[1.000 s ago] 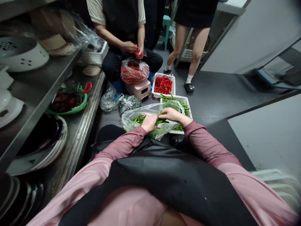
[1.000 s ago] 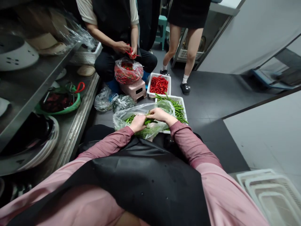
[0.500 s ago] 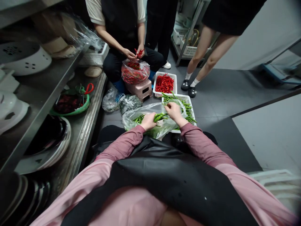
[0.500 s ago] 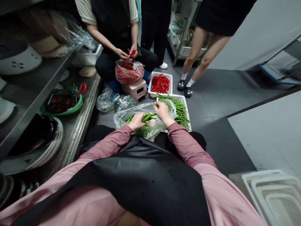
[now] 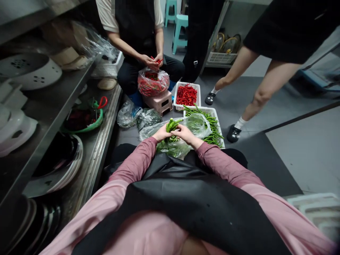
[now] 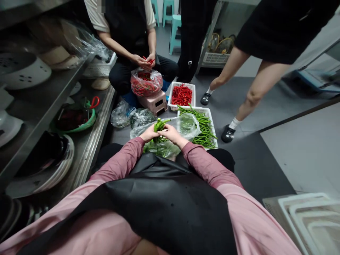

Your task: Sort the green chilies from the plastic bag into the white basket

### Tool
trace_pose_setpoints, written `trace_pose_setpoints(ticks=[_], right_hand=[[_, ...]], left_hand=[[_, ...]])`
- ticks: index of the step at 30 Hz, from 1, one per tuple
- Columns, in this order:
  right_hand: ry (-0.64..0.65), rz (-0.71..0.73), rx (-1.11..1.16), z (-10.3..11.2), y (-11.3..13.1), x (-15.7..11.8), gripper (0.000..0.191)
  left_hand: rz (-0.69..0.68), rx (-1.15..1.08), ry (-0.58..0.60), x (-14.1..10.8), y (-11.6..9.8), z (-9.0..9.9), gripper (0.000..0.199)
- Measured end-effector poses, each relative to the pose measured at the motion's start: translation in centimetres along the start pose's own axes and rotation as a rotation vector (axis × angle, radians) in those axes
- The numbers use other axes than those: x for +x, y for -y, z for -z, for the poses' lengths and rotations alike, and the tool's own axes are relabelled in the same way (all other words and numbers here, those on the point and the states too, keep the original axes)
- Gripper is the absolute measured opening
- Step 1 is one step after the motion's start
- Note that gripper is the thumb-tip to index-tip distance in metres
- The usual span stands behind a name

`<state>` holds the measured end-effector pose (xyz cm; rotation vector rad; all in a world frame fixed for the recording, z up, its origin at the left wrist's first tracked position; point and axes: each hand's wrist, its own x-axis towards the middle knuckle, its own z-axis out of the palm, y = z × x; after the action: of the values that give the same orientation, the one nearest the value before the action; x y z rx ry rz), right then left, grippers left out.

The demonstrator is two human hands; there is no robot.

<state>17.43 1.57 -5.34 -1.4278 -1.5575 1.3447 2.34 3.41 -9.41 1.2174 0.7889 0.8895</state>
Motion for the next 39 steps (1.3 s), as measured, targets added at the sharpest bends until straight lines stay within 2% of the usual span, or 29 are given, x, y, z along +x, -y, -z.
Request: trace_pose_setpoints(ticks=[3, 7, 10, 15, 20, 23, 26, 28, 33, 37, 39], right_hand=[[-0.123, -0.028, 0.024, -0.3, -0.7, 0.1, 0.024], [-0.108, -0.07, 0.15, -0.2, -1.7, 0.1, 0.016], [-0.162, -0.086, 0.181, -0.1, -1.9, 0.0, 0.015], [-0.159, -0.135, 0.207, -0.2, -2.0, 0.1, 0.021], [-0.172, -0.177, 0.093, -0.7, -2.9, 0.2, 0.024], [-0.184, -0.174, 0.148, -1.0, -3.1, 0.0, 0.024], [-0.149, -0.139, 0.218, -0.8, -3.1, -0.4, 0.025], [-0.115, -0.11, 0.26, -0.4, -3.0, -0.7, 0.028], [-0.057, -0.095, 0.348, 0.6, -2.8, -0.7, 0.033], [-0.155, -0.03, 0.324, 0.6, -2.9, -0.2, 0.029], [-0.224, 0.022, 0.218, 0.6, -3.0, 0.1, 0.024]], left_hand=[[0.048, -0.017, 0.033, -0.1, 0.5, 0.0, 0.06], [0.146, -0.165, 0.052, -0.1, 1.2, 0.6, 0.046], [0.175, -0.21, 0.056, 0.0, 1.5, 0.8, 0.047], [0.157, -0.26, 0.062, 0.1, 1.6, 0.6, 0.055], [0.13, -0.281, 0.012, 0.3, 2.1, 0.4, 0.05], [0.161, -0.248, -0.066, 0.4, 2.1, 0.2, 0.036], [0.158, -0.224, -0.149, 0.4, 1.9, 0.1, 0.026], [0.158, -0.234, -0.162, 0.5, 1.8, 0.2, 0.024], [0.17, -0.235, -0.1, 0.5, 2.2, 0.4, 0.026], [0.12, -0.163, -0.038, 0.4, 2.7, 0.3, 0.043], [0.086, -0.102, -0.051, 0.5, 3.1, 0.2, 0.051]])
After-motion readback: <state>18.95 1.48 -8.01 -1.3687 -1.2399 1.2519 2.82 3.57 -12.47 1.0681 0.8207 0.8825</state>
